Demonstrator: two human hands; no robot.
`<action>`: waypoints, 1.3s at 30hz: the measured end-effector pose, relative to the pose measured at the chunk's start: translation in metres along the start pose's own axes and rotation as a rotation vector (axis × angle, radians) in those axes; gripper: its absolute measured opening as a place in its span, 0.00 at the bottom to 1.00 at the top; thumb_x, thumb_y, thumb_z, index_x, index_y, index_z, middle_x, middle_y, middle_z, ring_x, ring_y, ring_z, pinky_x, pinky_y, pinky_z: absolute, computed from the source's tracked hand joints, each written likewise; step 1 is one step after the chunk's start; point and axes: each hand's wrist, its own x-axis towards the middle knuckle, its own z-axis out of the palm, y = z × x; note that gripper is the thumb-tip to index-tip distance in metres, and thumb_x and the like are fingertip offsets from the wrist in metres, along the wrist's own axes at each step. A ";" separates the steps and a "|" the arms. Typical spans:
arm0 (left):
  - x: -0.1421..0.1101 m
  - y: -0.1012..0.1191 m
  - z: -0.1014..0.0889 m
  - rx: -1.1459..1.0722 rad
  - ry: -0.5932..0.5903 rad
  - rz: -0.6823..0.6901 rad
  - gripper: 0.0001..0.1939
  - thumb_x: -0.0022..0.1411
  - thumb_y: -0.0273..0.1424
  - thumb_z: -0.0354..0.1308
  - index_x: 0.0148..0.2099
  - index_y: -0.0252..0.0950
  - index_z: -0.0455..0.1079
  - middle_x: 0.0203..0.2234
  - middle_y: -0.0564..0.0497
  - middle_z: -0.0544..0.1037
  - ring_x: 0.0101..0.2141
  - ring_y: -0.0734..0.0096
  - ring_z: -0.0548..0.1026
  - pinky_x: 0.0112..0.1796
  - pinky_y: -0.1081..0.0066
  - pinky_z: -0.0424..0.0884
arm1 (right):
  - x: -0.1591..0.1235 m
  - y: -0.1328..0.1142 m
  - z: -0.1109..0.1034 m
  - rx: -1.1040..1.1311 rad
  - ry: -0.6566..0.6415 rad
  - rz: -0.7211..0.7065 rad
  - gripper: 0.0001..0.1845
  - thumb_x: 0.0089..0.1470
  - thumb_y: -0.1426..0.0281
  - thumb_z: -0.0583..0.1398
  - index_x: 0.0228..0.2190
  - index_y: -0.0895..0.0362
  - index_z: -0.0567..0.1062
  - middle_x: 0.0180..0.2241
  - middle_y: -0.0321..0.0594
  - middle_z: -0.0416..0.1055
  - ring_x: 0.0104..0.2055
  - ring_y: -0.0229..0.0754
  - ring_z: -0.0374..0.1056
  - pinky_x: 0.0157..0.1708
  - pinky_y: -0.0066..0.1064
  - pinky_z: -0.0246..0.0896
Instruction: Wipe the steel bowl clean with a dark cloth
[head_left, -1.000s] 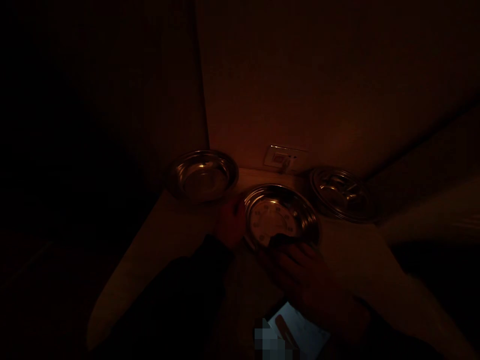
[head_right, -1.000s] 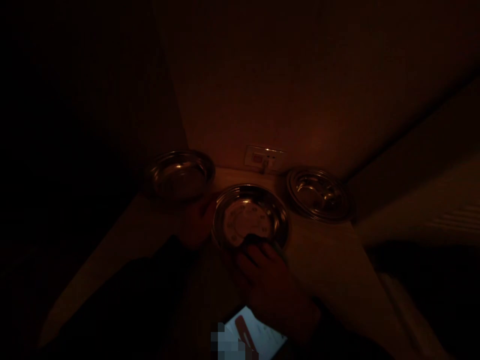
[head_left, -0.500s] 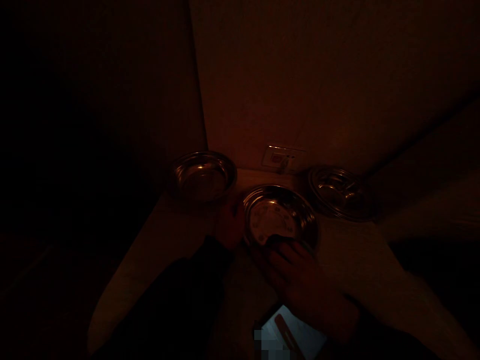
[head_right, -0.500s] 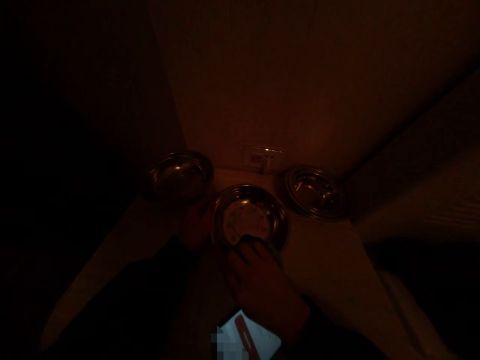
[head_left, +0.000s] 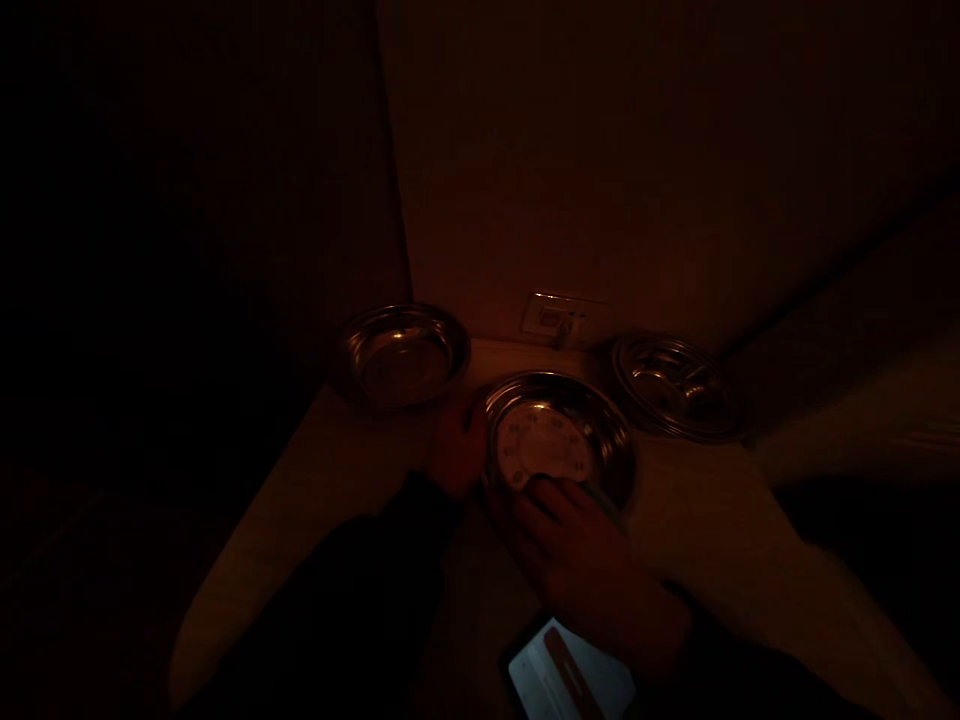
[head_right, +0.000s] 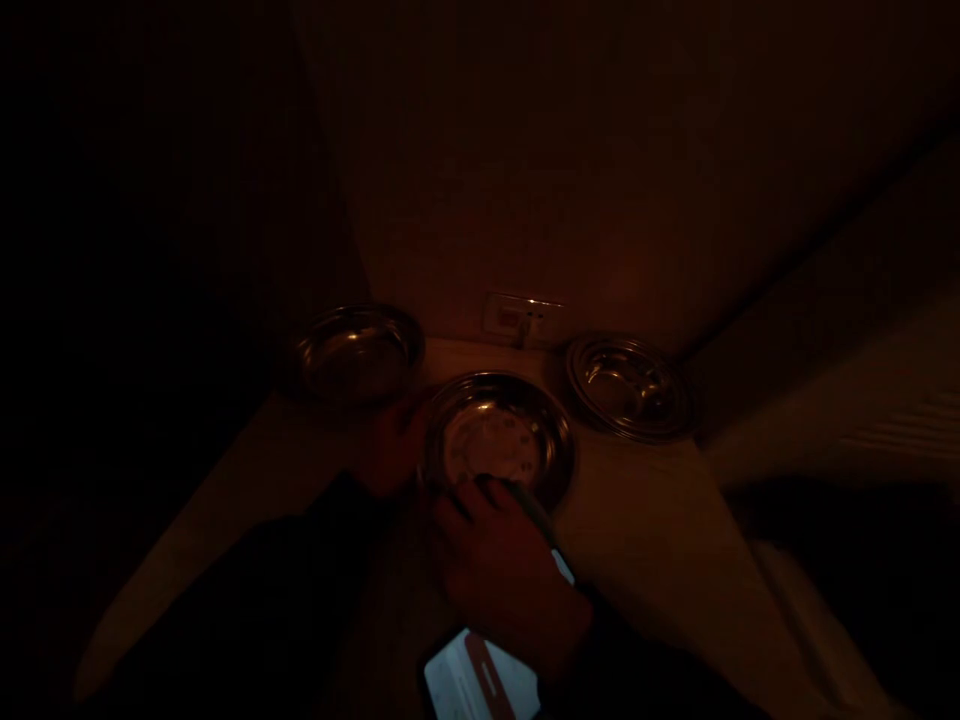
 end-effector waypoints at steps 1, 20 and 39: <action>0.000 0.000 -0.001 -0.003 0.002 0.000 0.19 0.64 0.30 0.46 0.51 0.29 0.71 0.46 0.44 0.77 0.47 0.63 0.74 0.49 0.65 0.67 | -0.003 0.002 0.000 0.005 -0.004 0.002 0.21 0.54 0.79 0.55 0.51 0.64 0.67 0.39 0.45 0.72 0.39 0.47 0.64 0.36 0.40 0.57; 0.005 0.007 -0.011 -0.131 -0.110 -0.026 0.17 0.61 0.31 0.50 0.49 0.31 0.73 0.44 0.46 0.78 0.45 0.65 0.75 0.48 0.68 0.69 | -0.024 0.010 -0.001 0.065 0.009 -0.051 0.25 0.55 0.81 0.52 0.54 0.61 0.64 0.42 0.45 0.72 0.41 0.46 0.65 0.39 0.40 0.58; 0.002 0.007 -0.011 -0.061 -0.029 -0.073 0.21 0.63 0.36 0.49 0.54 0.30 0.69 0.53 0.44 0.72 0.54 0.64 0.69 0.56 0.65 0.60 | -0.026 0.014 -0.001 -0.029 0.048 -0.021 0.24 0.54 0.83 0.50 0.51 0.61 0.67 0.37 0.43 0.73 0.37 0.46 0.64 0.37 0.41 0.58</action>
